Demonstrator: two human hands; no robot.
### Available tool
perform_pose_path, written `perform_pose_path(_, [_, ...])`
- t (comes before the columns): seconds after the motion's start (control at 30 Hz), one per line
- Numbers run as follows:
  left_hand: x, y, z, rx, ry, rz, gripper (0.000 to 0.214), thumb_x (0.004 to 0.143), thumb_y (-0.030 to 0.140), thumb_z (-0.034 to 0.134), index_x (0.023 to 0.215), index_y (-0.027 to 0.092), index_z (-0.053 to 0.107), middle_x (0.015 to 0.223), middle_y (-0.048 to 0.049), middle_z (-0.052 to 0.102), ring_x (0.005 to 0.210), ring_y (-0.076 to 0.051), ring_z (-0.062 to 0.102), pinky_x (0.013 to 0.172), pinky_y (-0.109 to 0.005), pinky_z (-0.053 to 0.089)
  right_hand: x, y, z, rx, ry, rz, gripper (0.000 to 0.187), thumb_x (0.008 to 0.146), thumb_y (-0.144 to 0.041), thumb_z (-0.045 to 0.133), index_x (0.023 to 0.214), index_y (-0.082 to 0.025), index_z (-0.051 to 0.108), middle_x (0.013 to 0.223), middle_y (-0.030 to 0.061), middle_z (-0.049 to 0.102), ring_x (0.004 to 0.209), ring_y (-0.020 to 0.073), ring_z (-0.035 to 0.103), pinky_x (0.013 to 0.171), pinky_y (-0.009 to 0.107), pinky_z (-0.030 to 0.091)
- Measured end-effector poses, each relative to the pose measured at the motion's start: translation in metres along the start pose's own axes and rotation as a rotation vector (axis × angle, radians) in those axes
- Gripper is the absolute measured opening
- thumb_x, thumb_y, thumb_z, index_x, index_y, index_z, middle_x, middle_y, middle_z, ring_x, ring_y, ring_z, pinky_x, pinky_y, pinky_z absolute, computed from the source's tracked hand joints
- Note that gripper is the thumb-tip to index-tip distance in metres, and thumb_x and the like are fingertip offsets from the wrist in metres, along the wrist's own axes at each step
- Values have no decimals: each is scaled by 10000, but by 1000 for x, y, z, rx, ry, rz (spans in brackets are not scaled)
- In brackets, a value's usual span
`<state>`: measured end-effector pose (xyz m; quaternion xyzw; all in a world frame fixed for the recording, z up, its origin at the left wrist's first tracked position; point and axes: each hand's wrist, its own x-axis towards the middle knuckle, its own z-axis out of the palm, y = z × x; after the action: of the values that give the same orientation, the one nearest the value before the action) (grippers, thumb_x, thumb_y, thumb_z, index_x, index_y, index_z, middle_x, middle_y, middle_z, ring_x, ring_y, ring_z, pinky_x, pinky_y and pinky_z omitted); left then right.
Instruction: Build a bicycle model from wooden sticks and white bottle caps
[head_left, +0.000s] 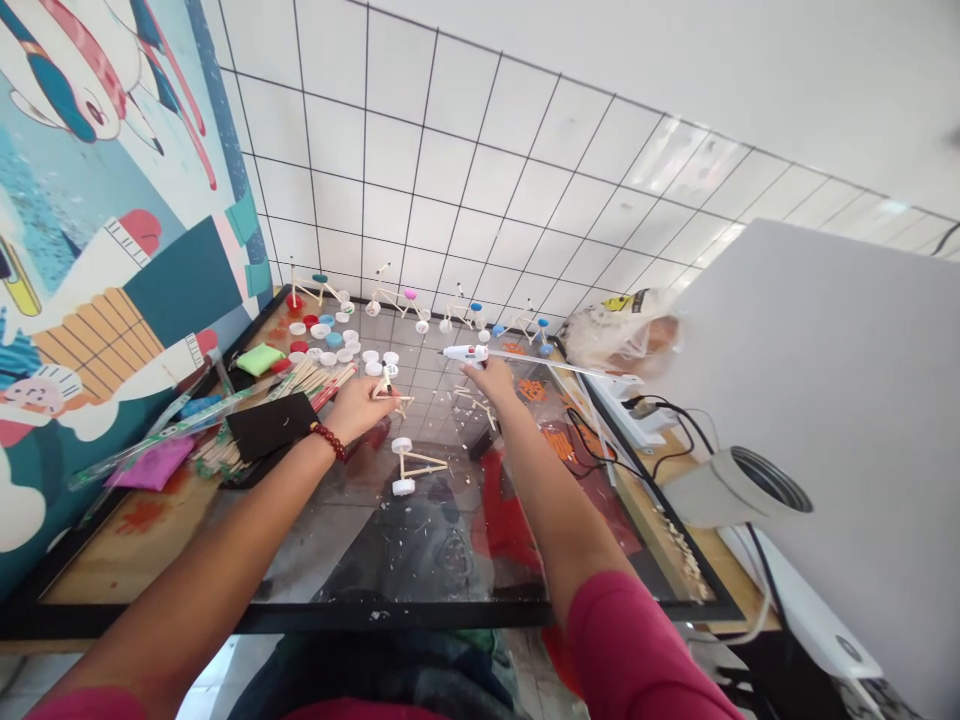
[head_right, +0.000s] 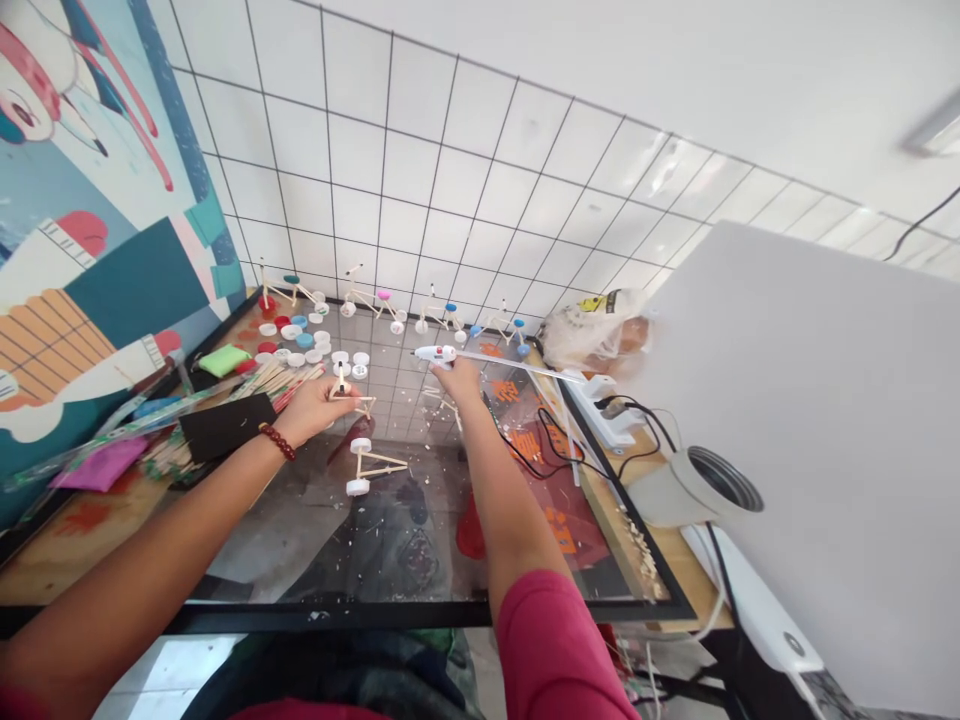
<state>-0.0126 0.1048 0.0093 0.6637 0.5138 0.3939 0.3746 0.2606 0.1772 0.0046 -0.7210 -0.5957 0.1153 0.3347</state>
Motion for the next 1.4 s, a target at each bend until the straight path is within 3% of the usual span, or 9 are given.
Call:
perform_pose_path(0.17, [1, -3, 1, 29, 27, -1, 217, 681, 391, 679, 733, 187, 731, 678, -39, 708, 680, -217, 645, 603, -280, 448, -19, -15, -18, 25, 1, -87, 255, 812, -387, 641, 859, -155, 736, 813, 87, 745, 823, 252, 695, 814, 360, 517])
perform_pose_path(0.37, [3, -6, 4, 56, 63, -39, 168, 675, 340, 710, 740, 188, 743, 708, -47, 740, 736, -248, 682, 623, -296, 473, -89, -27, -41, 184, -44, -376, 370, 879, -446, 545, 1028, -157, 722, 890, 65, 741, 817, 243, 665, 799, 348, 507])
perform_pose_path(0.5, [3, -5, 5, 15, 47, -70, 155, 678, 331, 725, 729, 186, 741, 703, -37, 741, 731, -240, 681, 620, -293, 471, -119, -33, -44, 107, -29, -423, 380, 913, -423, 497, 1116, -166, 689, 974, 96, 745, 865, 258, 674, 803, 343, 501])
perform_pose_path(0.8, [3, -5, 6, 15, 76, -113, 168, 674, 329, 728, 751, 181, 742, 696, -51, 718, 772, -261, 684, 617, -295, 479, -120, -31, -38, -222, -29, -373, 439, 940, -462, 471, 1095, -98, 661, 1006, 203, 727, 934, 330, 681, 790, 367, 487])
perform_pose_path(1.07, [3, -6, 9, -4, 80, -110, 177, 682, 327, 730, 769, 174, 737, 702, -60, 720, 786, -259, 687, 648, -306, 498, -121, -35, -36, -292, -53, -342, 410, 946, -465, 486, 1059, -107, 650, 972, 200, 736, 899, 317, 692, 764, 347, 475])
perform_pose_path(1.4, [2, -1, 7, 68, 66, -117, 197, 703, 345, 700, 796, 179, 750, 747, -46, 731, 823, -249, 688, 657, -281, 489, -124, -42, -41, -394, -67, -281, 428, 962, -436, 464, 1163, -83, 598, 1027, 203, 736, 923, 329, 692, 734, 335, 454])
